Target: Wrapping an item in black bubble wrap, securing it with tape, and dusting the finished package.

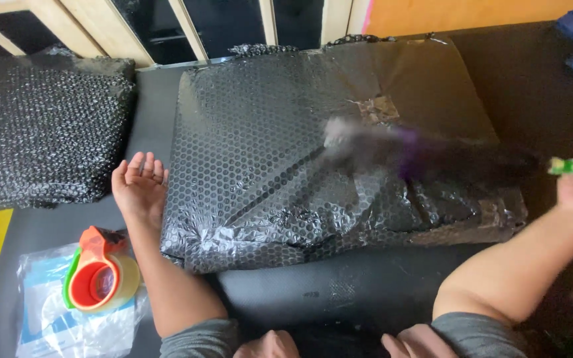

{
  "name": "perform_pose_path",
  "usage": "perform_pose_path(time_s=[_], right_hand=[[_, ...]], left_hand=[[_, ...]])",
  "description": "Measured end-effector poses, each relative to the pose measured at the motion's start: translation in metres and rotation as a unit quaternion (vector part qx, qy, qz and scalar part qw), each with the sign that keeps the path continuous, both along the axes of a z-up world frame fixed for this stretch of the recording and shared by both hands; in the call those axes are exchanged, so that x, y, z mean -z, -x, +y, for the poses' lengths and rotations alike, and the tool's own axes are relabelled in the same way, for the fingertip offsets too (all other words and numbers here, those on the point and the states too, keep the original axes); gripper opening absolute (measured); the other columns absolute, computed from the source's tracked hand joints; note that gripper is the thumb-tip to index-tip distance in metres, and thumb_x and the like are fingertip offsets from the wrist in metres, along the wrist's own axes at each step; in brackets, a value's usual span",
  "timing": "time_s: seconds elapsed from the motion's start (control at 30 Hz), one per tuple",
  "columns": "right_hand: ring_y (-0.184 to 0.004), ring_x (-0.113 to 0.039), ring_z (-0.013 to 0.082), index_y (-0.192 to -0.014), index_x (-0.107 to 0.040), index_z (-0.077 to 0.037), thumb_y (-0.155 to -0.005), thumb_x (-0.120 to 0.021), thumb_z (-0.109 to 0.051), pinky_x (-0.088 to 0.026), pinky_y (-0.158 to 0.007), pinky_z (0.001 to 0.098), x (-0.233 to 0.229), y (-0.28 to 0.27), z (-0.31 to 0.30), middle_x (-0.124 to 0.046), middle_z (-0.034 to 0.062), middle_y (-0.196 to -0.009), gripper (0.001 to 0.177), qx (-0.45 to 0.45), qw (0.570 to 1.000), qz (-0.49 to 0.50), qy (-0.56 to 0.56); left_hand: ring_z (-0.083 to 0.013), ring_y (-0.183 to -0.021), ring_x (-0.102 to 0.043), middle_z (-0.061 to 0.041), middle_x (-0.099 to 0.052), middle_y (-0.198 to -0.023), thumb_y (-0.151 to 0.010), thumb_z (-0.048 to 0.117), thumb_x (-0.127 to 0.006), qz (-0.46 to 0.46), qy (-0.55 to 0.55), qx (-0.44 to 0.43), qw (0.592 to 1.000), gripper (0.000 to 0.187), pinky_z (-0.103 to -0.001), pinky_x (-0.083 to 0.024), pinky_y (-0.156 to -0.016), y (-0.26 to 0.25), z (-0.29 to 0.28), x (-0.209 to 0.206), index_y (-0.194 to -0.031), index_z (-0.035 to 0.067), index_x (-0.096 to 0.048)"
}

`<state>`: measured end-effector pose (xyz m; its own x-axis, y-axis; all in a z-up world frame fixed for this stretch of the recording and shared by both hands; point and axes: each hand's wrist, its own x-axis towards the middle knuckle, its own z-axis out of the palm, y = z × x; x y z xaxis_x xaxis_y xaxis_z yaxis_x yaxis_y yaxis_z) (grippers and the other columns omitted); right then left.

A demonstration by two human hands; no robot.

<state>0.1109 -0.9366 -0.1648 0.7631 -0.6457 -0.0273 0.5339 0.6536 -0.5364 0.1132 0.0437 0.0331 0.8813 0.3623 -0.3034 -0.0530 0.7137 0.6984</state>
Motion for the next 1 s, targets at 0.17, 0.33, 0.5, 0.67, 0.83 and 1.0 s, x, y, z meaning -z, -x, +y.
perform_pose_path(time_s=[0.17,0.33,0.5,0.67,0.83,1.0], right_hand=[[-0.044,-0.025,0.0051,-0.087,-0.053,-0.016,-0.089,-0.066,-0.045,-0.014,-0.045,0.0225,-0.058,-0.018,0.087,-0.030,-0.0046,-0.058,0.032,0.178,0.966,0.160,0.094],[-0.047,-0.028,0.0115,-0.063,-0.050,-0.005,-0.085,-0.060,-0.001,-0.018,-0.049,0.0265,0.000,-0.031,0.012,-0.045,0.0057,-0.061,0.024,0.283,0.959,0.011,0.034],[-0.052,-0.028,0.0112,-0.065,-0.044,-0.017,-0.097,-0.060,-0.018,-0.020,-0.060,0.0307,-0.046,-0.003,0.049,-0.038,-0.0050,-0.062,0.036,0.085,0.994,-0.045,0.042],[-0.044,-0.027,0.0066,-0.070,-0.056,-0.014,-0.094,-0.064,-0.025,-0.017,-0.047,0.0224,-0.072,-0.006,0.090,-0.029,-0.0053,-0.052,0.028,0.112,0.990,0.042,0.079],[-0.055,-0.042,0.0108,-0.069,-0.055,-0.006,-0.084,-0.058,-0.014,-0.030,-0.056,0.0231,-0.019,-0.031,0.032,-0.055,0.0063,-0.068,0.018,0.309,0.941,0.114,0.078],[-0.060,-0.043,0.0085,-0.073,-0.041,-0.013,-0.102,-0.067,-0.016,-0.034,-0.063,0.0156,-0.007,-0.004,0.020,-0.039,-0.0044,-0.066,0.039,0.109,0.994,0.002,0.028]], left_hand=[[-0.0170,-0.088,-0.071,-0.002,-0.077,-0.100,-0.090,0.041,-0.060,-0.009,0.004,0.002,1.000,0.028,-0.032,-0.052,-0.086,0.002,0.001,-0.001,-0.094,0.020,-0.078],[-0.0176,-0.086,-0.070,-0.003,-0.076,-0.099,-0.089,0.040,-0.060,0.001,0.003,-0.011,1.000,0.028,-0.032,-0.053,-0.083,0.002,-0.001,-0.003,-0.094,0.018,-0.077],[-0.0170,-0.089,-0.070,-0.002,-0.076,-0.101,-0.090,0.040,-0.060,0.000,0.000,-0.008,1.000,0.028,-0.031,-0.052,-0.086,0.001,-0.003,-0.004,-0.094,0.019,-0.077],[-0.0171,-0.089,-0.068,-0.002,-0.075,-0.102,-0.089,0.041,-0.060,0.010,-0.003,-0.012,1.000,0.027,-0.030,-0.051,-0.089,0.002,-0.002,-0.004,-0.093,0.019,-0.076],[-0.0174,-0.090,-0.070,-0.002,-0.076,-0.104,-0.090,0.041,-0.059,0.007,-0.012,-0.007,1.000,0.028,-0.031,-0.052,-0.089,0.000,0.002,0.001,-0.093,0.020,-0.076],[-0.0189,-0.087,-0.075,-0.002,-0.078,-0.103,-0.088,0.047,-0.063,-0.014,-0.032,-0.005,0.999,0.031,-0.037,-0.057,-0.087,-0.006,0.012,0.019,-0.099,0.020,-0.075]])
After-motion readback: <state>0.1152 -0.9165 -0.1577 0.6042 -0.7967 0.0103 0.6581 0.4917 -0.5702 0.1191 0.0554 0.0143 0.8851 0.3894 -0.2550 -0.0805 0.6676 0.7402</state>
